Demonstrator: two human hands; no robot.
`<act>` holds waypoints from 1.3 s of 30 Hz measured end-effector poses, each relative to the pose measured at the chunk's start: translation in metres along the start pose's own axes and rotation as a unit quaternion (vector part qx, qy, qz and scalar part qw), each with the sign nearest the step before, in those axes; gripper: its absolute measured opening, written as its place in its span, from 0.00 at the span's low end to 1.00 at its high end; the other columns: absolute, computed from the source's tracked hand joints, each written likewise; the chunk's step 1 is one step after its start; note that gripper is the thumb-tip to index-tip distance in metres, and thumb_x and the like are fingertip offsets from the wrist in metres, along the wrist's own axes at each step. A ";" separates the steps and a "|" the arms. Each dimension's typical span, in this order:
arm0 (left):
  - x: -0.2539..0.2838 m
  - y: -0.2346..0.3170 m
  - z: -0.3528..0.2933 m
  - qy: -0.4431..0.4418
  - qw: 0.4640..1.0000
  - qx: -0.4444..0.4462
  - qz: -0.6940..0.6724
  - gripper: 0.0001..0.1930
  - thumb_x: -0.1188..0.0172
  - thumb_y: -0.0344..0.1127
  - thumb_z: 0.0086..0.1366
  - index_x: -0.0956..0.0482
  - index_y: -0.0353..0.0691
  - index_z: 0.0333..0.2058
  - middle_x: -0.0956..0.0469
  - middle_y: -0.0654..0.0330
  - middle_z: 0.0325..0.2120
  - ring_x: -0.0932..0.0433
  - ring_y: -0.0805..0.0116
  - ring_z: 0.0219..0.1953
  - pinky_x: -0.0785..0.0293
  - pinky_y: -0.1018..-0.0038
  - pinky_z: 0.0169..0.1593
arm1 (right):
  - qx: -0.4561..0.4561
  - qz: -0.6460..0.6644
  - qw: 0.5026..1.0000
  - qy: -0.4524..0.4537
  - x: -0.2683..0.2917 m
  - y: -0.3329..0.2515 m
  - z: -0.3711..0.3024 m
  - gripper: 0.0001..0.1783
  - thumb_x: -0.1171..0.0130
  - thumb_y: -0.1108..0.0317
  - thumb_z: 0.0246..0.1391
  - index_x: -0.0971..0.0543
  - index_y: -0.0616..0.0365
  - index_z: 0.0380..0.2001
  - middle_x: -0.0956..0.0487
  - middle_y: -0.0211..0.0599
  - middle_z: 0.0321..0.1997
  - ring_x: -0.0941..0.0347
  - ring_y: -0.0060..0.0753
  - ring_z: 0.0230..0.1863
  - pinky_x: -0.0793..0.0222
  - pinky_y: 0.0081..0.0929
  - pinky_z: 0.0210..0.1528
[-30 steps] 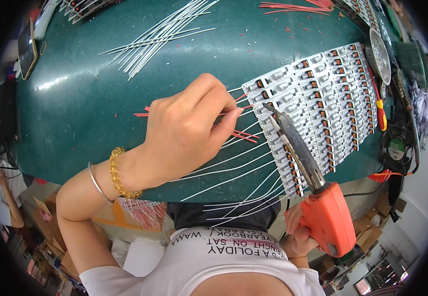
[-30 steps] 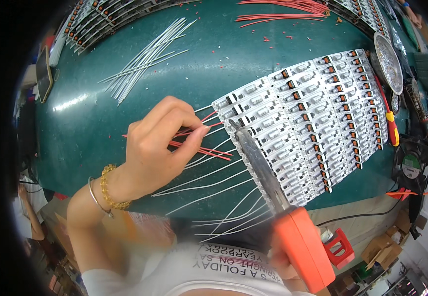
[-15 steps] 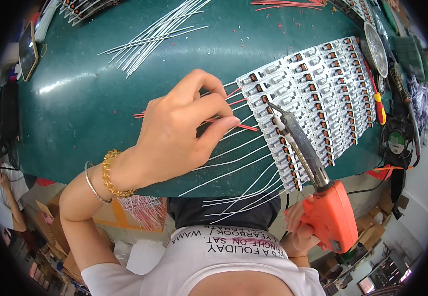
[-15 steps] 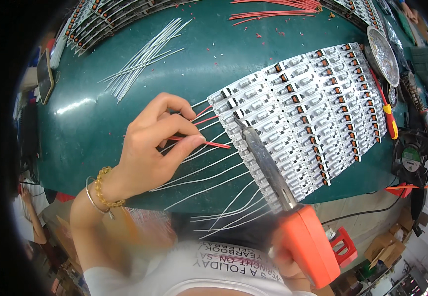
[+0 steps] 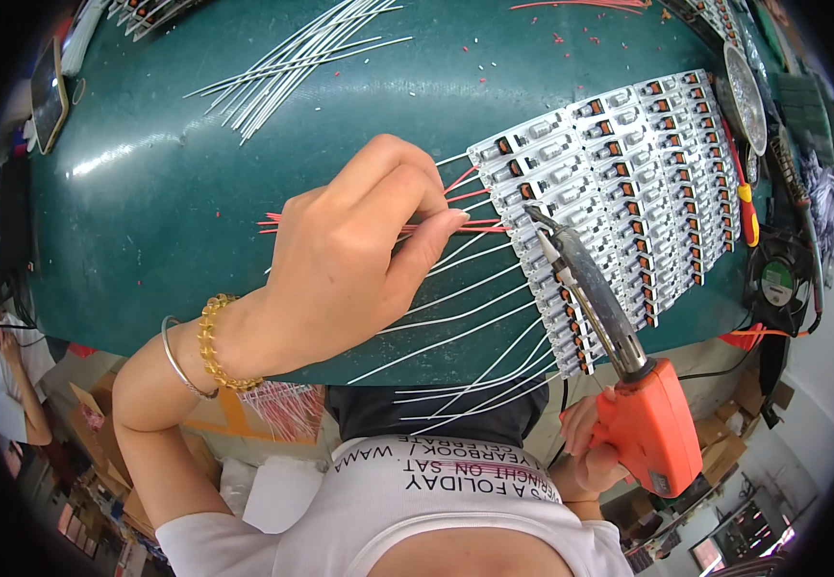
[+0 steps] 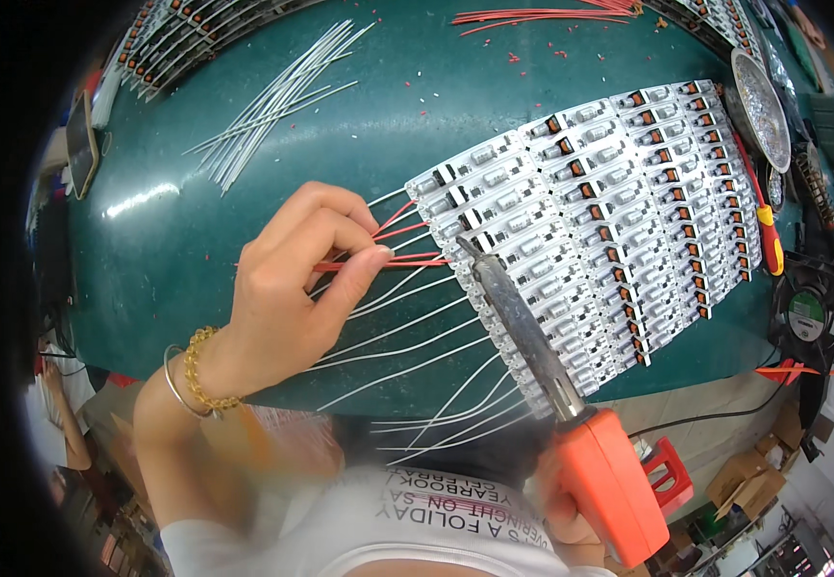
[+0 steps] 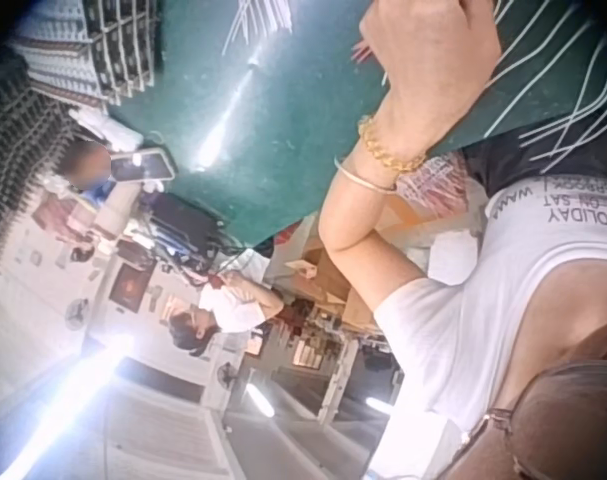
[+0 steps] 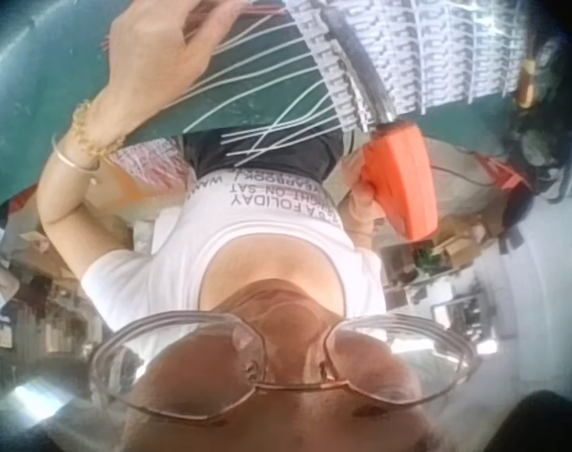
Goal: The person uses a soldering iron to attach red and white wires to a grid of electronic components on a green workbench. They repeatedly pick up individual wires, position them against the component terminals, and apply the soldering iron to secure the connections.
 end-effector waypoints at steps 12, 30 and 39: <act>0.000 -0.002 0.001 0.004 1.000 -0.001 0.015 0.06 0.37 0.22 0.57 0.26 0.35 0.28 0.24 0.56 0.31 0.27 0.71 0.24 0.31 0.78 0.25 | -0.045 -0.341 0.938 -0.049 0.006 -0.006 -0.004 0.14 0.41 0.59 0.41 0.21 0.52 0.33 0.24 0.38 0.32 0.30 0.49 0.32 0.39 0.40 0.33; -0.002 0.001 0.000 0.013 0.998 -0.024 0.052 0.07 0.36 0.22 0.55 0.27 0.35 0.27 0.24 0.56 0.30 0.26 0.69 0.21 0.29 0.77 0.24 | -0.092 -0.362 0.921 -0.106 -0.001 -0.007 0.000 0.14 0.43 0.67 0.35 0.23 0.53 0.31 0.25 0.39 0.29 0.30 0.53 0.32 0.37 0.39 0.33; -0.002 0.003 0.001 0.017 0.997 -0.033 0.061 0.07 0.36 0.22 0.55 0.27 0.35 0.27 0.24 0.57 0.30 0.26 0.69 0.21 0.30 0.77 0.24 | -0.037 -0.188 0.981 -0.004 0.015 0.007 -0.016 0.37 0.39 0.45 0.48 0.32 0.66 0.50 0.32 0.27 0.21 0.36 0.26 0.22 0.37 0.24 0.27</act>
Point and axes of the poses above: each hand's wrist, its own z-axis towards the middle knuckle, its own x-axis out of the back of the hand, y = z × x, the point moved 6 cm from there along z, towards the middle knuckle
